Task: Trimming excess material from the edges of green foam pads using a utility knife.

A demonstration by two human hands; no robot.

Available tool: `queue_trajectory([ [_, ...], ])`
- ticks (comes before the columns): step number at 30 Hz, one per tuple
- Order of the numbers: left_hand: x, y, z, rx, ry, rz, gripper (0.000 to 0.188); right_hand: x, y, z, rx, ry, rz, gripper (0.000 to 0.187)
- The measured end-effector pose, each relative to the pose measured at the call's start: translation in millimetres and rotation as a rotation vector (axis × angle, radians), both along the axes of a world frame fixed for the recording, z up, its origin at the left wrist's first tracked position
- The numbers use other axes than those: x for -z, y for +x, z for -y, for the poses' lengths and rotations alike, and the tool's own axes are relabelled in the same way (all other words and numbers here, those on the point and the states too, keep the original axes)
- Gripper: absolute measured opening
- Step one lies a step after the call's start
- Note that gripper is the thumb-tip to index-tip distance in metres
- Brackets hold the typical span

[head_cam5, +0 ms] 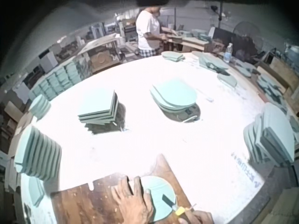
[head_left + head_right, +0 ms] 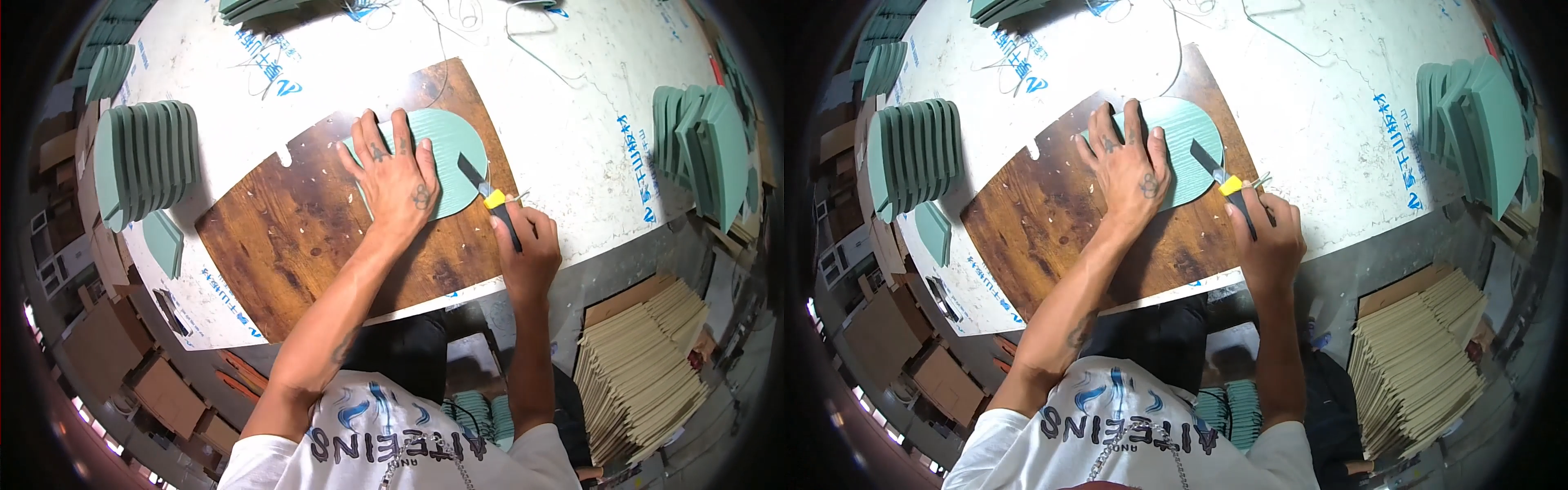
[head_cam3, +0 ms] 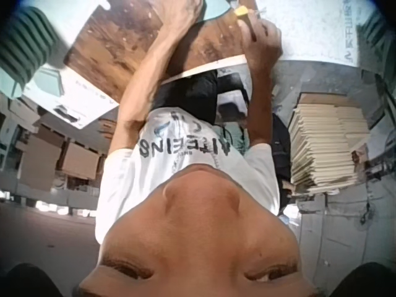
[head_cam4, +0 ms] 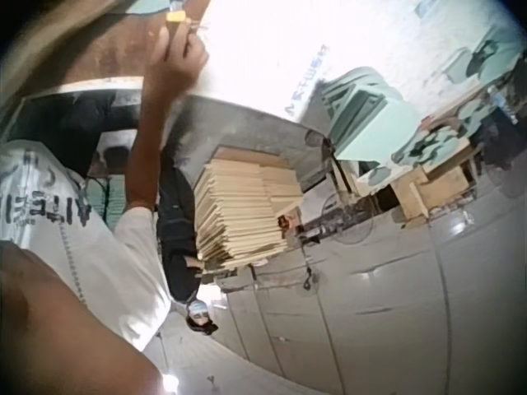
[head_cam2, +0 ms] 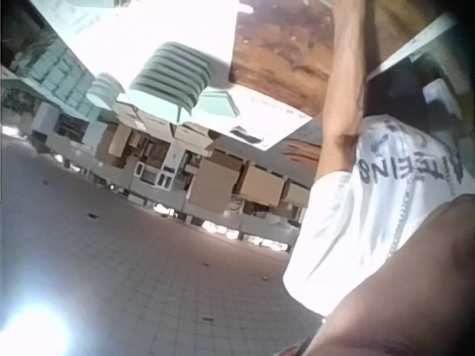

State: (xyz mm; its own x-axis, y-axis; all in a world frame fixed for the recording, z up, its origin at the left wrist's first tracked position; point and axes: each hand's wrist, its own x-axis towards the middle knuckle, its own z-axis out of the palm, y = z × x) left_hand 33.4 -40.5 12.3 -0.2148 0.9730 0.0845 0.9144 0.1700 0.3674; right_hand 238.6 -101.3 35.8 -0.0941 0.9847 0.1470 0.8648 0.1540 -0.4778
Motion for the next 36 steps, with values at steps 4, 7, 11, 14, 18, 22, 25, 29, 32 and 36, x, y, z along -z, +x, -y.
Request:
queue_trajectory([
  [4,0.8,0.9,-4.3,0.008,-0.047,-0.055,0.053,3.9,11.0,-26.2,-0.028,0.009,0.059,0.037],
  [7,5.1,2.7,-2.1,0.001,-0.070,-0.105,0.051,6.9,21.6,-34.6,-0.128,0.017,0.065,0.037],
  [11,5.8,-1.4,0.3,-0.006,-0.090,-0.086,0.050,7.1,19.4,-50.6,-0.188,0.004,0.044,0.037],
  [14,8.2,0.2,0.4,0.015,-0.062,-0.096,0.050,6.3,14.3,-79.0,-0.232,0.032,0.026,0.036],
  [18,8.1,0.7,0.5,0.024,-0.037,-0.094,0.051,5.0,15.4,-103.9,-0.308,0.058,0.033,0.039],
  [22,12.1,-11.4,-8.6,0.076,-0.012,-0.099,0.051,2.5,12.2,-123.3,-0.391,0.094,0.048,0.037],
  [25,10.8,-41.5,-23.6,0.292,-0.010,-0.097,0.050,4.5,21.1,-118.8,-0.442,0.077,0.064,0.039],
  [29,14.7,-83.2,-33.4,0.461,0.040,-0.098,0.062,8.6,18.2,-67.2,-0.482,0.046,-0.015,0.042],
  [32,10.4,-53.5,-20.7,-0.117,-0.013,-0.026,0.081,1.4,1.5,-49.1,-0.364,0.045,0.002,0.041],
  [36,10.4,-41.9,-13.8,-0.168,0.046,-0.053,0.067,6.6,-1.9,-44.4,-0.302,0.004,-0.007,0.046],
])
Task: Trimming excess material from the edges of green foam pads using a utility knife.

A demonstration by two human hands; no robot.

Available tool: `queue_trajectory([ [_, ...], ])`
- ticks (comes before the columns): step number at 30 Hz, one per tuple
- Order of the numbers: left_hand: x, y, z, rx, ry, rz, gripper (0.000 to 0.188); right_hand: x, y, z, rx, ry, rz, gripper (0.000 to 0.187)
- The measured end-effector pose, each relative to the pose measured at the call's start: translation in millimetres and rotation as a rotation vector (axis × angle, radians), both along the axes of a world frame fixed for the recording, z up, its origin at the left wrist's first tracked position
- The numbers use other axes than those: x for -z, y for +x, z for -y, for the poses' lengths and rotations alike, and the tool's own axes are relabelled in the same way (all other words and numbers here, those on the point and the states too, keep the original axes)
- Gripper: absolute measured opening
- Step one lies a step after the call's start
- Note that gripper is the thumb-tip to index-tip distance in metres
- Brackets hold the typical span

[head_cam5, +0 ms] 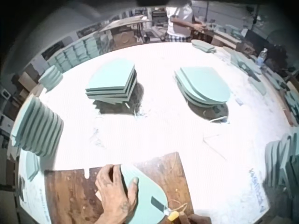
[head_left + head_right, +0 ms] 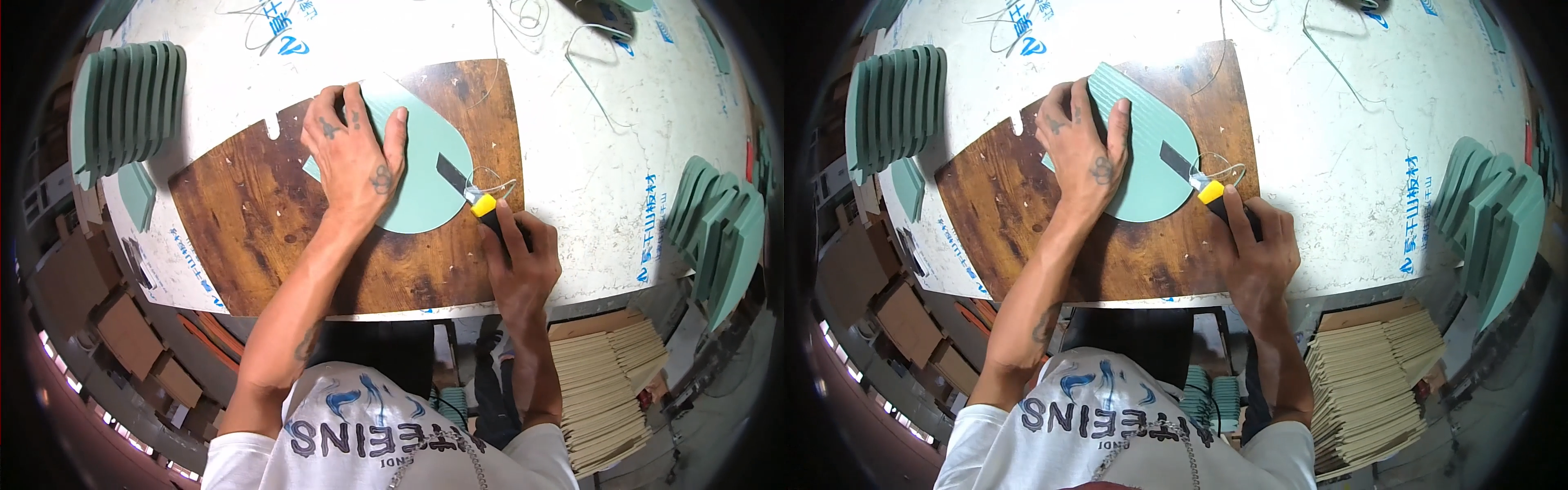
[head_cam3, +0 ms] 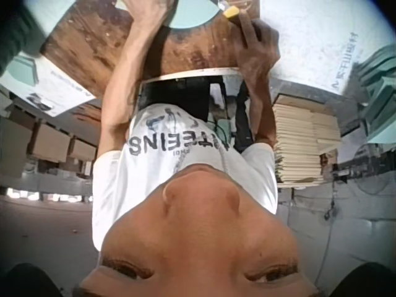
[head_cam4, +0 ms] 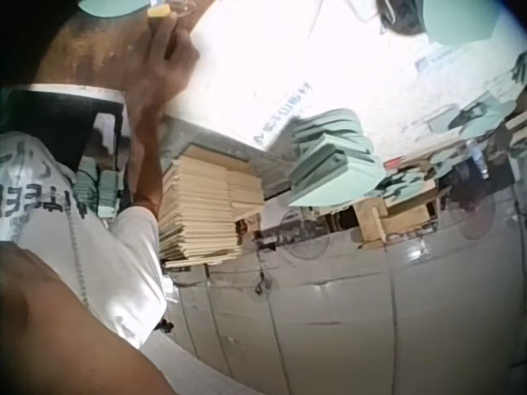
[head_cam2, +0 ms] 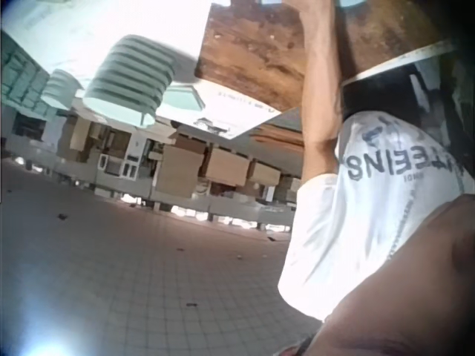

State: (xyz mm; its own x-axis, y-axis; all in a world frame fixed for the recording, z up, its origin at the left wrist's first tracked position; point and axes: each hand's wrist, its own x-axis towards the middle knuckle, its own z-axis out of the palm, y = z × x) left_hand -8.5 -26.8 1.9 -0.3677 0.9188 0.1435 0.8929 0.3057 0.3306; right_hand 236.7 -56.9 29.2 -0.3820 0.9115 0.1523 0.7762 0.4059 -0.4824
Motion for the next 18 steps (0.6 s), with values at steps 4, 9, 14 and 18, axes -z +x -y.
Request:
queue_trajectory([
  [4,-3.0,-2.6,-1.4,0.009,-0.004,-0.007,0.057,0.7,1.3,-8.5,-0.024,0.019,-0.003,0.048],
  [9,1.8,-5.5,0.3,0.023,0.004,-0.015,0.051,1.8,3.3,-18.3,-0.059,0.037,-0.003,0.046],
  [14,0.4,-5.3,0.0,0.020,0.003,-0.015,0.050,2.3,4.5,-32.2,-0.104,0.043,-0.024,0.045],
  [18,-0.4,-4.1,0.2,0.009,0.004,-0.007,0.049,2.7,-1.4,-50.5,-0.132,0.060,-0.034,0.044],
])
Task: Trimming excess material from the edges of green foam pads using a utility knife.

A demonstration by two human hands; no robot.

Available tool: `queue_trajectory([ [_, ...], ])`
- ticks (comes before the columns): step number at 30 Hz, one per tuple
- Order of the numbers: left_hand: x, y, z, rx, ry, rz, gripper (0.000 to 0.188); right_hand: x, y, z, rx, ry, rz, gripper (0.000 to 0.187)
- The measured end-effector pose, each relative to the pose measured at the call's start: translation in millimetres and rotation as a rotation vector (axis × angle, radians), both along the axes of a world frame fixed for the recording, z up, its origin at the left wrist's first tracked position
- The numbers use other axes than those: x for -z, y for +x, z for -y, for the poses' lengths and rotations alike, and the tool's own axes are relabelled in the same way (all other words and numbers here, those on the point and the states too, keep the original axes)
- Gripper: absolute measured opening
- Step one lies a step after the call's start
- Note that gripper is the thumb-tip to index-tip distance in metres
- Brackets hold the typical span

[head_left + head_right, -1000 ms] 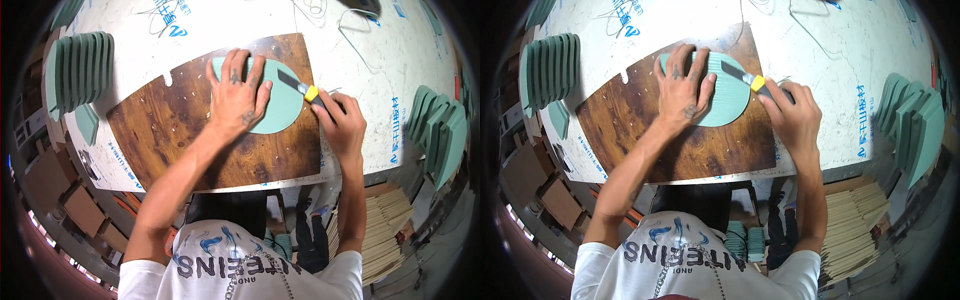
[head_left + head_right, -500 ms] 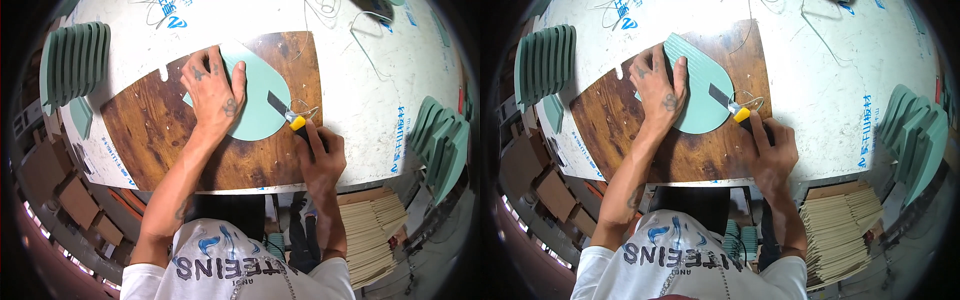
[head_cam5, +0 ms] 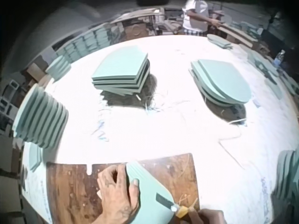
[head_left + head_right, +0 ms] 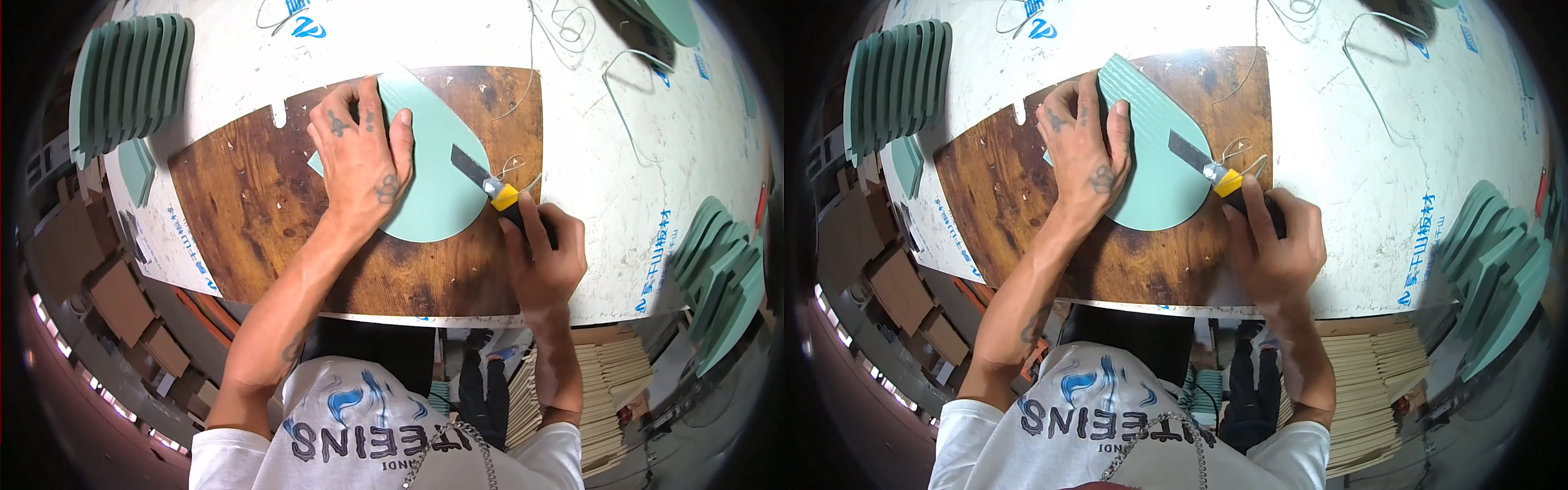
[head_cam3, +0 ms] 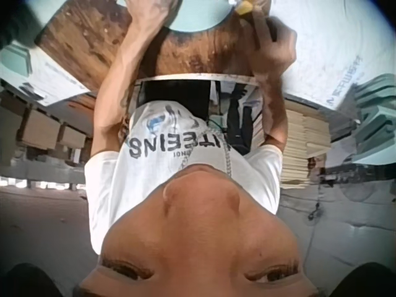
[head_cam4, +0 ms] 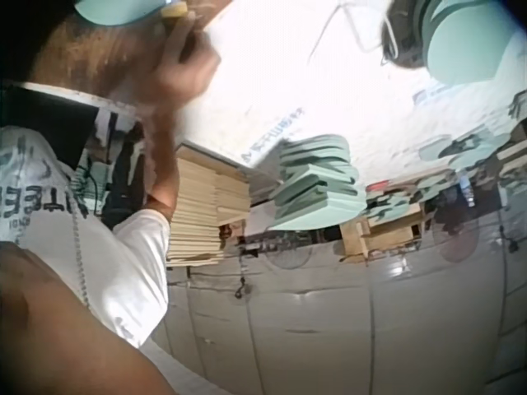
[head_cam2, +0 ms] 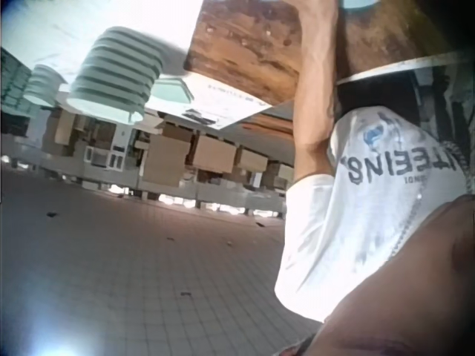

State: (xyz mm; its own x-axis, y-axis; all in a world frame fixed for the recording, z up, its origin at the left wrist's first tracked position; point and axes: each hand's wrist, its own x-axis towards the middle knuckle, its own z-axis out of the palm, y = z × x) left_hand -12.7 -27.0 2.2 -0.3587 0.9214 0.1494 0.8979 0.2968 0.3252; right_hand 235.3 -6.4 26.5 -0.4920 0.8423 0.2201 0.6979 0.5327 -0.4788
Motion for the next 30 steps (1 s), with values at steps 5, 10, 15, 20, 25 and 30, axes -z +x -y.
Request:
queue_trajectory([
  [5,-1.9,0.3,0.5,-0.004,-0.002,0.010,0.049,-2.2,-6.8,-28.3,-0.100,-0.003,0.019,0.046],
  [10,0.6,-0.8,2.2,0.033,0.130,0.031,0.047,-6.0,-17.4,-59.8,-0.209,0.009,-0.027,0.047],
  [15,-1.6,-1.5,4.5,0.044,0.189,0.076,0.026,-7.1,-30.4,-85.7,-0.351,-0.023,-0.039,0.046],
  [20,-2.6,-1.0,4.4,0.031,0.208,0.131,0.026,-8.1,-57.7,-106.1,-0.403,-0.037,-0.036,0.043],
  [25,-5.1,-1.5,5.2,0.032,0.202,0.163,0.031,-4.0,-88.5,-125.2,-0.464,0.009,-0.081,0.038],
  [30,-7.8,-1.8,5.7,0.017,0.196,0.203,0.033,2.3,-113.1,-136.5,-0.460,0.054,-0.033,0.033],
])
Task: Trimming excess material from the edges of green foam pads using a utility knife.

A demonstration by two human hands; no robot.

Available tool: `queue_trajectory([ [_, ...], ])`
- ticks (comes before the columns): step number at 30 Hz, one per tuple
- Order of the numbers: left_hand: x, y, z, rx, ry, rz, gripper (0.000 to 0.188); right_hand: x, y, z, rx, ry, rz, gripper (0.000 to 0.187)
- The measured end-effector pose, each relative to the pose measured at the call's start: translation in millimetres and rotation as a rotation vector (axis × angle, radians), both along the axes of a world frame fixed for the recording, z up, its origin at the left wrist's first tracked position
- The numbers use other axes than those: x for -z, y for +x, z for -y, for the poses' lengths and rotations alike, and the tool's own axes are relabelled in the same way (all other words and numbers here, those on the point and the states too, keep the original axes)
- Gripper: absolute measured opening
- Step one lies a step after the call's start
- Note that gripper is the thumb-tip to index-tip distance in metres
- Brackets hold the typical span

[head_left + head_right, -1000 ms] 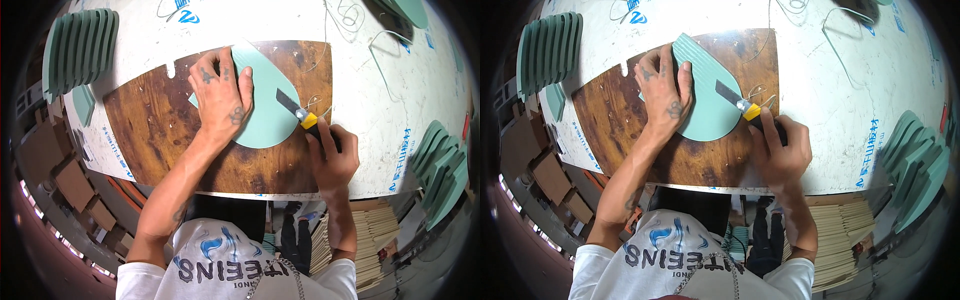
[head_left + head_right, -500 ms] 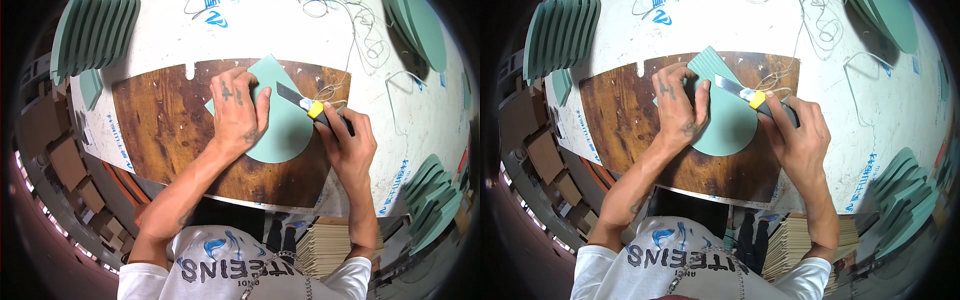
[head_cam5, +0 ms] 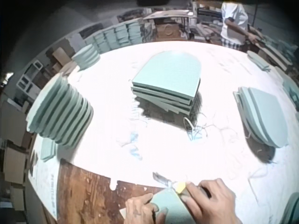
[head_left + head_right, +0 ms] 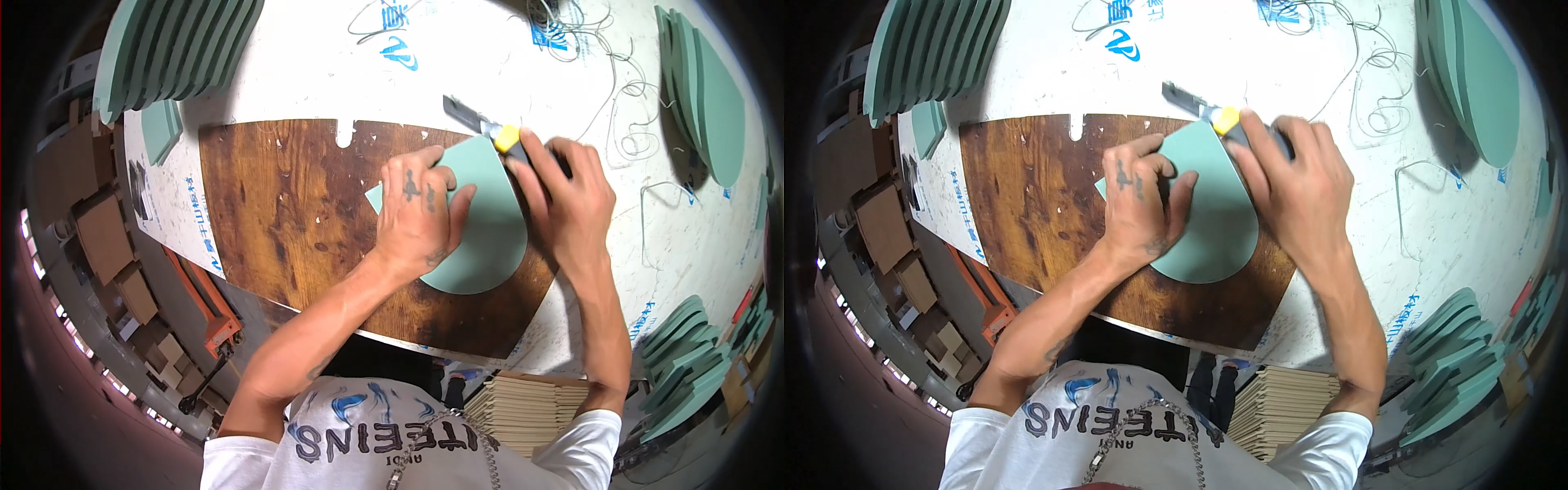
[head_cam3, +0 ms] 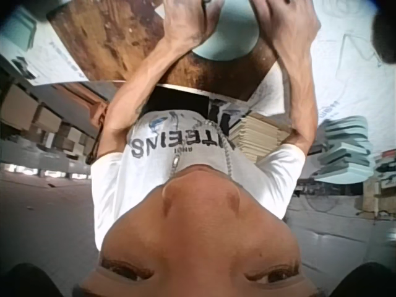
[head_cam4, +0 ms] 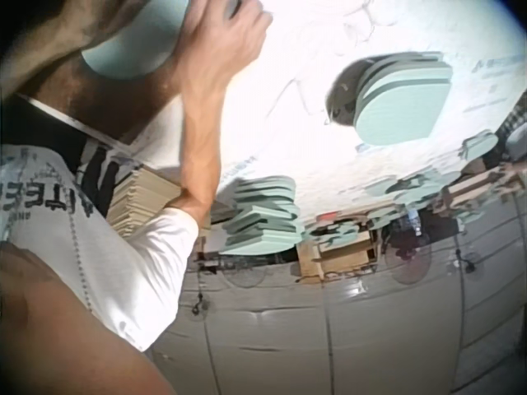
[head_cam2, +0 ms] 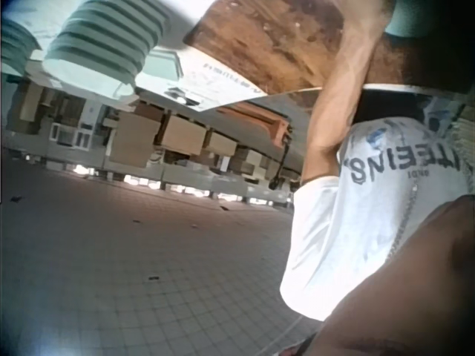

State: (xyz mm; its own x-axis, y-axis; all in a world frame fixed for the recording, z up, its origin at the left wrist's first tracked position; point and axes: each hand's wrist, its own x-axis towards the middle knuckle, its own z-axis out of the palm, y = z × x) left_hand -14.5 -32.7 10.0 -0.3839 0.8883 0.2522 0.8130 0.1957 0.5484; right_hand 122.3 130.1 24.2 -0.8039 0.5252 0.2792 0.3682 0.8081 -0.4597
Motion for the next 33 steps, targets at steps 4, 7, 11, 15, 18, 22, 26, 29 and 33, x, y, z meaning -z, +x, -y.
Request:
queue_trajectory([
  [4,-1.0,5.6,-1.0,-0.017,0.000,0.060,0.036,3.3,-28.9,-19.9,0.001,0.055,-0.054,0.035],
  [7,-5.4,2.5,-4.9,-0.036,-0.100,0.068,0.044,-11.6,-33.4,-20.0,0.211,-0.236,-0.040,0.039],
  [11,-8.0,1.6,-1.1,-0.049,-0.216,0.015,0.058,-42.3,-11.6,16.1,0.428,-0.475,0.088,0.037],
  [15,-13.3,7.9,-9.7,-0.030,-0.188,0.001,0.061,-50.3,40.3,101.1,0.703,-0.560,0.216,0.029],
  [18,-13.6,5.8,-6.5,-0.016,-0.148,-0.019,0.061,-49.5,46.6,172.8,0.904,-0.743,0.110,0.030],
  [22,-28.7,26.3,-16.5,-0.126,-0.235,0.022,0.062,-64.5,19.1,194.3,1.074,-1.050,-0.054,0.037],
  [26,-69.0,3.1,-52.8,-0.183,-0.532,0.331,0.051,-53.5,50.4,171.0,1.284,-1.536,-0.601,0.032],
  [29,-99.6,-14.1,-81.7,0.019,-0.571,0.489,0.038,-61.6,67.8,138.9,1.164,-1.493,-0.647,0.029],
  [33,-143.0,-34.2,-140.5,0.026,-0.464,0.847,0.035,-89.0,91.8,55.7,0.862,-1.402,-0.573,0.042],
])
